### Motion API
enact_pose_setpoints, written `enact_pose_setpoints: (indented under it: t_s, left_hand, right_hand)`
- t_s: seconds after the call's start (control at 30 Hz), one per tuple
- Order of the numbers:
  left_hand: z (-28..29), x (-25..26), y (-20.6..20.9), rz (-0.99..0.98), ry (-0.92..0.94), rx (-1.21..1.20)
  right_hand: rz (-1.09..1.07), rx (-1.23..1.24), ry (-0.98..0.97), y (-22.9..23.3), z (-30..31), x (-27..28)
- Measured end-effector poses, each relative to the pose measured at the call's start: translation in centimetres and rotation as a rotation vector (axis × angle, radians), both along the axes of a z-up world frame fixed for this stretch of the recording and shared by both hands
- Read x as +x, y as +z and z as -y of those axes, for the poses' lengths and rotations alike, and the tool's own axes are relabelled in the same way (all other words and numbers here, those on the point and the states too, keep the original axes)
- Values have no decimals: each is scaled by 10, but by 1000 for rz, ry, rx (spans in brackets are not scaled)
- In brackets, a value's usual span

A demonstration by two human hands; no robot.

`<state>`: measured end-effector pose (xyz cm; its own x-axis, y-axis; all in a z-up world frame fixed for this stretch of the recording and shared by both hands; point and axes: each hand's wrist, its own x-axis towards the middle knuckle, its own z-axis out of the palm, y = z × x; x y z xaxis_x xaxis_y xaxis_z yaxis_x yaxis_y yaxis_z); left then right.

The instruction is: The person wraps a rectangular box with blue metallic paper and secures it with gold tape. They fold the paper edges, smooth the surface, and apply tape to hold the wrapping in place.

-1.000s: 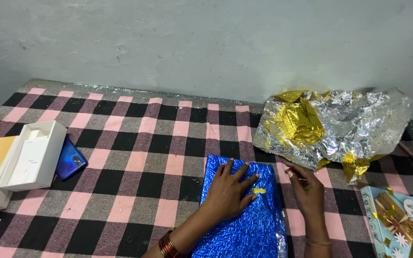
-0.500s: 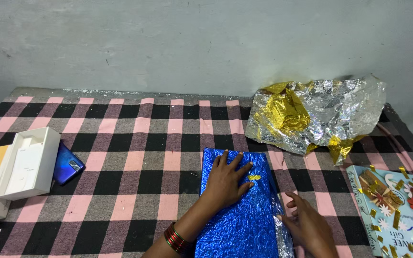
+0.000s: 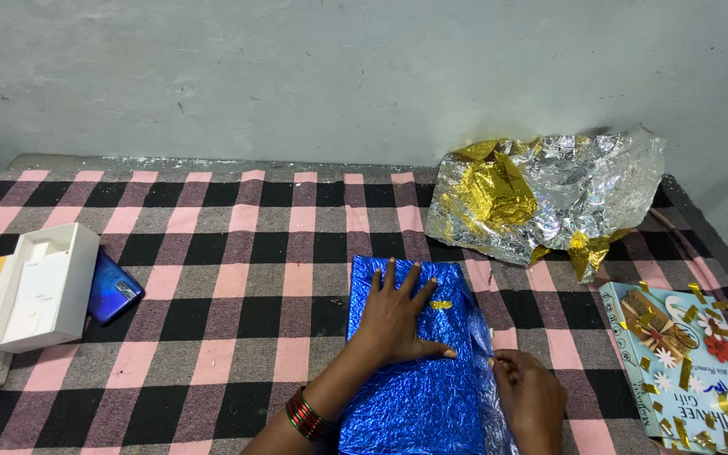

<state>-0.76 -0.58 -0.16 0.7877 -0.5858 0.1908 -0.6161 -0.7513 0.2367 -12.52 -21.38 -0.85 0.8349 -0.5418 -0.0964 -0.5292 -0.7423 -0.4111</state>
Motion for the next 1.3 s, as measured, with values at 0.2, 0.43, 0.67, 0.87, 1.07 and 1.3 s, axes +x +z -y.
enact_pose_setpoints:
  t_s: [0.2, 0.43, 0.67, 0.87, 1.07, 1.3]
  left_hand:
    - [1, -3, 6, -31, 5, 51]
    - [5, -5, 10, -55, 24, 110]
    - [4, -4, 8, -51, 20, 98]
    - [5, -4, 6, -36, 20, 81]
    - [5, -7, 6, -64, 47, -34]
    - [18, -7, 6, -50, 88, -43]
  right_hand:
    - [84, 78, 41, 1, -19, -1]
    - [39, 42, 81, 4, -26, 1]
    - [74, -9, 136, 6, -39, -7]
    - [182, -99, 234, 5, -51, -9]
    - [182, -198, 304, 0, -54, -11]
    - [196, -260, 394, -20, -55, -12]
